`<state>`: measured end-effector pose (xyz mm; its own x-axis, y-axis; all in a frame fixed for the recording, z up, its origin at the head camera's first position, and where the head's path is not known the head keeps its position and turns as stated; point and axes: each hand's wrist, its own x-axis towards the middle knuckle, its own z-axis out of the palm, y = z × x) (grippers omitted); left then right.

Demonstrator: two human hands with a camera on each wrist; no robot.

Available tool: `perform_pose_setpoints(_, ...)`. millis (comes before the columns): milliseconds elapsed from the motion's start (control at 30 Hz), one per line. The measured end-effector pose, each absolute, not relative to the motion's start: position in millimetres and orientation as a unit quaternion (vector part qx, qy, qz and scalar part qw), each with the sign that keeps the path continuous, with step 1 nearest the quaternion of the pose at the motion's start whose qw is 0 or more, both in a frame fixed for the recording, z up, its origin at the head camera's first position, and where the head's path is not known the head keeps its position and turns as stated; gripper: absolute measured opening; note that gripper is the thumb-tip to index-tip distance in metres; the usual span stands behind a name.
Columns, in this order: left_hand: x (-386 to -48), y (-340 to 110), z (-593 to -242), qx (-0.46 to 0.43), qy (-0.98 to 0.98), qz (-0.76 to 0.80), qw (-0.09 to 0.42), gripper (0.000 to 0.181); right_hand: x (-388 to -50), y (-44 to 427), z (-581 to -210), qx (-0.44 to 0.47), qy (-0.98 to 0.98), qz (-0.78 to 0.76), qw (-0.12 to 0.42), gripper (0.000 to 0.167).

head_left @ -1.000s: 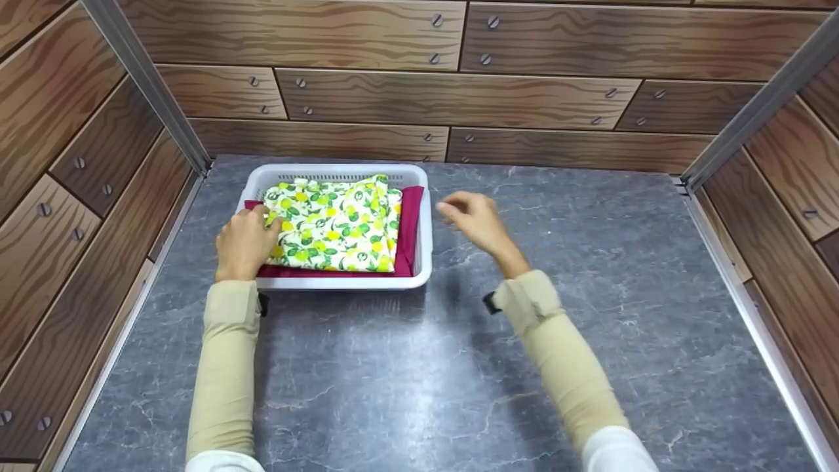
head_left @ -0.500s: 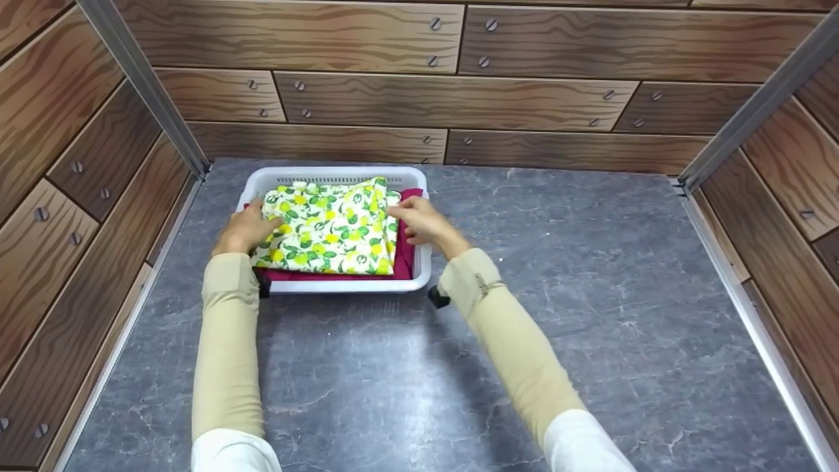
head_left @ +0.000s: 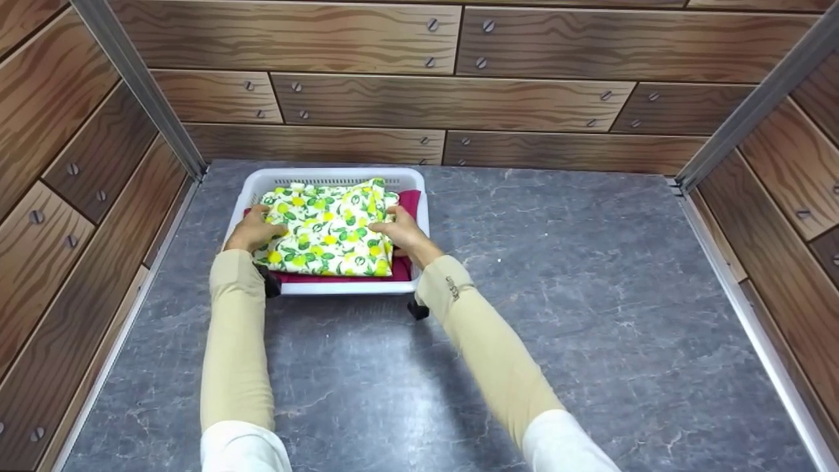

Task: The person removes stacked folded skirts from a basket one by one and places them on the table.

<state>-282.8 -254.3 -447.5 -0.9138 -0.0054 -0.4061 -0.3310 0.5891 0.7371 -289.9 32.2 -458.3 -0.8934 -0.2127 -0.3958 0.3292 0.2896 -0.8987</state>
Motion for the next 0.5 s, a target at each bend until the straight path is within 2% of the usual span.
perform_pose_setpoints(200, -280.3, -255.4, -449.4, -0.096, 0.871, 0.453, 0.161, 0.076, -287.6, 31.4, -465.9, 0.04, 0.74, -0.624, 0.249, 0.063)
perform_pose_setpoints(333, -279.7, -255.5, -447.4, -0.056, 0.865, 0.472, 0.164, 0.078, -287.0, 30.9, -470.6, 0.036, 0.734, -0.627, 0.258, 0.065)
perform_pose_setpoints(500, -278.8, -255.3, -446.7, 0.002, 0.851, 0.489, 0.191, 0.062, -286.5, 32.0, -472.0, 0.027, 0.734, -0.628, 0.259, 0.073)
